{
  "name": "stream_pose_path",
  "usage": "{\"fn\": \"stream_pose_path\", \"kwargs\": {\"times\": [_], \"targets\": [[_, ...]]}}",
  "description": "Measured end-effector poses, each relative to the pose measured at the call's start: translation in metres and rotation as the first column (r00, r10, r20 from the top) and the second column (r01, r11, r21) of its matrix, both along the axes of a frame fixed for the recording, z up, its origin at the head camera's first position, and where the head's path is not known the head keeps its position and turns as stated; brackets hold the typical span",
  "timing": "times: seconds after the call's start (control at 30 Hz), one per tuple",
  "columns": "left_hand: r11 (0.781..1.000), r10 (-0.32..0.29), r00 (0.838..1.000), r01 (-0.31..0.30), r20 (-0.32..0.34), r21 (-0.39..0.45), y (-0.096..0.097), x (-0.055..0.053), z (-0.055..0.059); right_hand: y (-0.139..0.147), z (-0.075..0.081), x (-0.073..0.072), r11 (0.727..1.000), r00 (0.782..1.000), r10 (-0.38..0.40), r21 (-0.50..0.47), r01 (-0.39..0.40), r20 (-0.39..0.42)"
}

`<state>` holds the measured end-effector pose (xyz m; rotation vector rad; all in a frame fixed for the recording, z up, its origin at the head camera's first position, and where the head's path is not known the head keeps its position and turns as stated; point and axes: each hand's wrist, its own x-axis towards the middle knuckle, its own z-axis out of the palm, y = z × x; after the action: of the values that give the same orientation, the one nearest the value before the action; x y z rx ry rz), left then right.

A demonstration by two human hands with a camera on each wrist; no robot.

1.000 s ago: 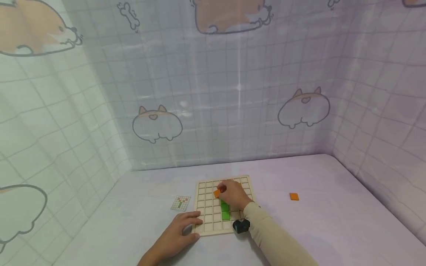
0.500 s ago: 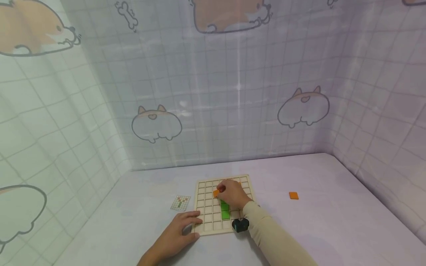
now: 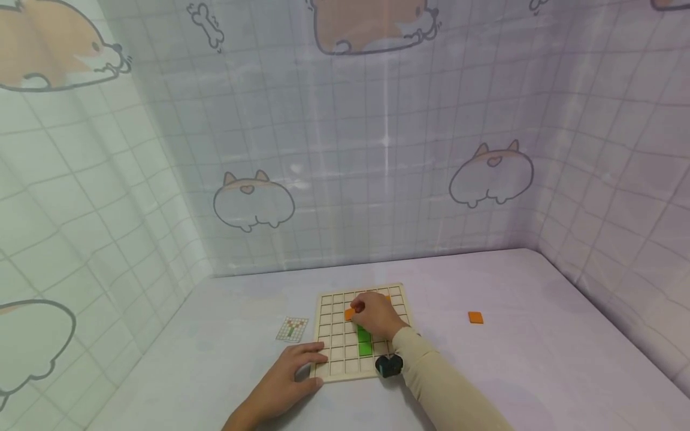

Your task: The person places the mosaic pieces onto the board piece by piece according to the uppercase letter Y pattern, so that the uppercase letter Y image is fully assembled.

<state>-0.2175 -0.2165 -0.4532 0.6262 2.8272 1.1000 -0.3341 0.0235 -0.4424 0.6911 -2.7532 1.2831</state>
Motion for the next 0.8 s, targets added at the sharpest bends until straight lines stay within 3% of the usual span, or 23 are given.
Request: {"fn": "stream_pose_path", "kwargs": {"times": [0.8], "targets": [[1.000,-0.017,1.000,0.017,-0.023,0.012,-0.0010,0.0025,0.0014,-0.0016,-0.0025,-0.0005,1.000,0.999,-0.002,0.013,0.003,-0.034]]}}
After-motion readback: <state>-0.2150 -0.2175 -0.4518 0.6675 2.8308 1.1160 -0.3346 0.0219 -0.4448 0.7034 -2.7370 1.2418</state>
